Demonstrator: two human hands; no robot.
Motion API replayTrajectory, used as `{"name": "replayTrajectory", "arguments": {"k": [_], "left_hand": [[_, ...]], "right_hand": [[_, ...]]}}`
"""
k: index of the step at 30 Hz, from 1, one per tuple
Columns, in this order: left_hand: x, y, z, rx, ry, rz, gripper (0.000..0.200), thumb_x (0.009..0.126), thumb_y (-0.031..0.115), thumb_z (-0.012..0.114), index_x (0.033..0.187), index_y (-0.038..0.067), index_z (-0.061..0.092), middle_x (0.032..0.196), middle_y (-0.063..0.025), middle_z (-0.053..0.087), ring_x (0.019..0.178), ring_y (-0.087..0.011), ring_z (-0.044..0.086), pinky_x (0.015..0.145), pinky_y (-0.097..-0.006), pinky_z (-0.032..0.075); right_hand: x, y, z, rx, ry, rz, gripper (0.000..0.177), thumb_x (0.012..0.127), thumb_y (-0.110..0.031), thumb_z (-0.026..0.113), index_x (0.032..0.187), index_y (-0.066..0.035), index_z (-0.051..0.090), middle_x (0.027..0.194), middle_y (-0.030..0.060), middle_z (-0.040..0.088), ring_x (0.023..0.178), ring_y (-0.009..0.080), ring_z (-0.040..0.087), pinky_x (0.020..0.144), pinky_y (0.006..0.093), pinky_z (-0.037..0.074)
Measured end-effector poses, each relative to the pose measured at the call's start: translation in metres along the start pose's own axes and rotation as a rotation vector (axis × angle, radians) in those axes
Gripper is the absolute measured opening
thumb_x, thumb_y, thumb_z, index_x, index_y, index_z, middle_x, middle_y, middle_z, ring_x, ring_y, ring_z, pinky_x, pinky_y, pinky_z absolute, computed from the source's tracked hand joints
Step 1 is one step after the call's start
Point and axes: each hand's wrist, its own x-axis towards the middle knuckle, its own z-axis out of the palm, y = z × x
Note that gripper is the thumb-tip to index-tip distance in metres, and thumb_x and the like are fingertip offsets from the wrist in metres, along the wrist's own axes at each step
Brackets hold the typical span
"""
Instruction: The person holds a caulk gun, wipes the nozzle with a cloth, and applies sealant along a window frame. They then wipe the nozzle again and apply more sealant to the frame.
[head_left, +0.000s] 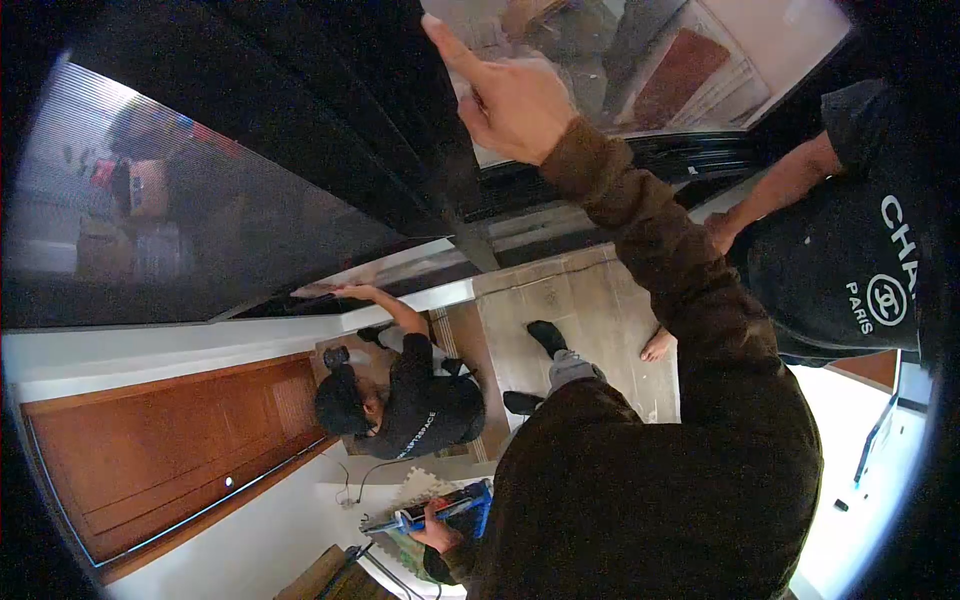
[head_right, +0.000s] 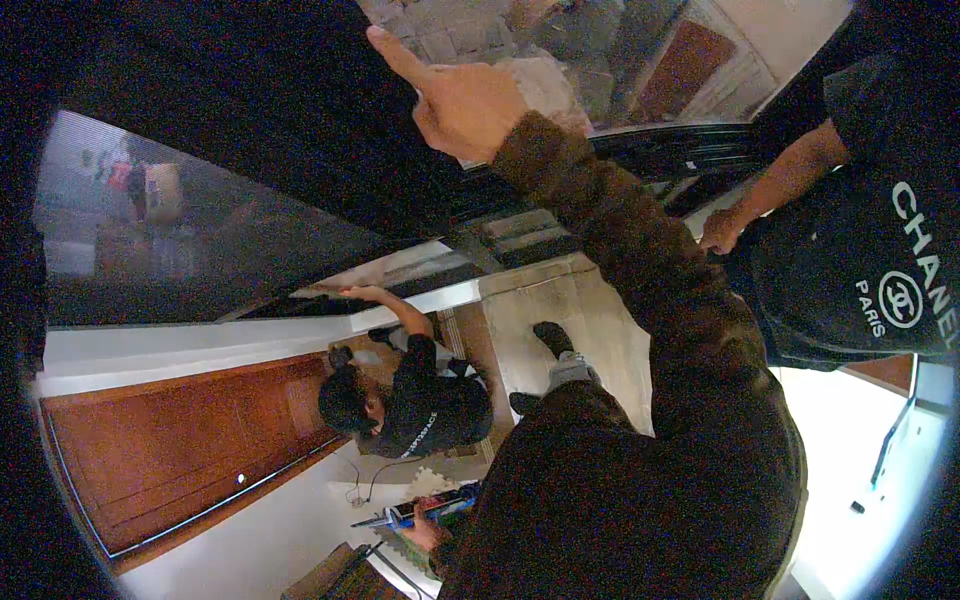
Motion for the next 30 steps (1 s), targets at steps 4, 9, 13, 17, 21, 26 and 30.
{"name": "replayTrajectory", "arguments": {"k": [4, 9, 13, 17, 21, 26, 30], "left_hand": [[0.002, -0.004, -0.001, 0.0, 0.033, -0.087, 0.044, 0.073, -0.008, 0.067, 0.114, -0.003, 0.052, 0.082, -0.0155, 0.064, 0.065, -0.0251, 0.063, 0.061, -0.0399, 0.057], [0.004, -0.006, -0.002, 0.034, 0.022, -0.038, 0.054, 0.073, -0.008, 0.066, 0.124, -0.002, 0.049, 0.084, -0.0167, 0.064, 0.067, -0.0261, 0.063, 0.064, -0.0407, 0.057], [0.015, -0.014, -0.006, 0.037, 0.002, -0.021, 0.051, 0.075, -0.007, 0.065, 0.123, -0.003, 0.049, 0.084, -0.0159, 0.064, 0.067, -0.0258, 0.063, 0.065, -0.0404, 0.057], [0.019, -0.012, -0.009, 0.071, -0.039, -0.009, 0.049, 0.074, -0.007, 0.066, 0.119, -0.004, 0.049, 0.082, -0.0146, 0.063, 0.067, -0.0252, 0.063, 0.065, -0.0402, 0.056], [0.028, 0.0, -0.001, 0.044, -0.017, -0.033, 0.052, 0.073, -0.005, 0.069, 0.121, -0.003, 0.048, 0.084, -0.0145, 0.063, 0.067, -0.0248, 0.062, 0.064, -0.0411, 0.057], [0.031, 0.015, 0.01, 0.031, 0.021, -0.016, 0.058, 0.076, -0.004, 0.068, 0.129, 0.002, 0.045, 0.089, -0.015, 0.063, 0.069, -0.0251, 0.062, 0.065, -0.0426, 0.057], [0.05, 0.028, 0.003, 0.086, 0.057, 0.004, 0.062, 0.077, -0.004, 0.068, 0.133, 0.004, 0.044, 0.101, -0.0166, 0.063, 0.077, -0.0265, 0.063, 0.068, -0.0443, 0.057]], "right_hand": [[0.003, 0.004, 0.001, 0.057, 0.041, -0.032, 0.086, 0.084, -0.013, 0.056, 0.156, -0.019, 0.009, 0.066, 0.0179, 0.062, 0.055, 0.0358, 0.061, 0.052, 0.0484, 0.049], [0.025, -0.008, -0.017, 0.089, -0.086, 0.016, 0.086, 0.089, -0.01, 0.054, 0.157, -0.014, 0.002, 0.073, 0.0196, 0.062, 0.054, 0.0327, 0.057, 0.052, 0.0415, 0.046], [0.002, -0.003, 0.014, -0.032, -0.012, 0.004, 0.087, 0.081, -0.012, 0.057, 0.156, -0.018, 0.012, 0.066, 0.0158, 0.063, 0.058, 0.036, 0.062, 0.054, 0.0498, 0.05], [-0.017, 0.006, 0.027, 0.002, 0.061, -0.066, 0.087, 0.081, -0.009, 0.057, 0.156, -0.015, 0.013, 0.066, 0.0139, 0.061, 0.056, 0.0339, 0.061, 0.053, 0.0479, 0.049], [0.007, -0.008, 0.032, 0.025, 0.027, 0.007, 0.085, 0.083, -0.012, 0.057, 0.156, -0.017, 0.014, 0.069, 0.0153, 0.062, 0.058, 0.0355, 0.062, 0.053, 0.049, 0.049], [0.029, -0.018, 0.042, -0.005, -0.025, -0.005, 0.085, 0.083, -0.012, 0.057, 0.155, -0.016, 0.014, 0.068, 0.016, 0.062, 0.058, 0.0364, 0.061, 0.053, 0.0497, 0.048], [0.014, -0.04, 0.059, 0.049, -0.072, -0.001, 0.087, 0.078, -0.01, 0.058, 0.154, -0.017, 0.016, 0.067, 0.0163, 0.063, 0.057, 0.0371, 0.062, 0.052, 0.0503, 0.049]]}}
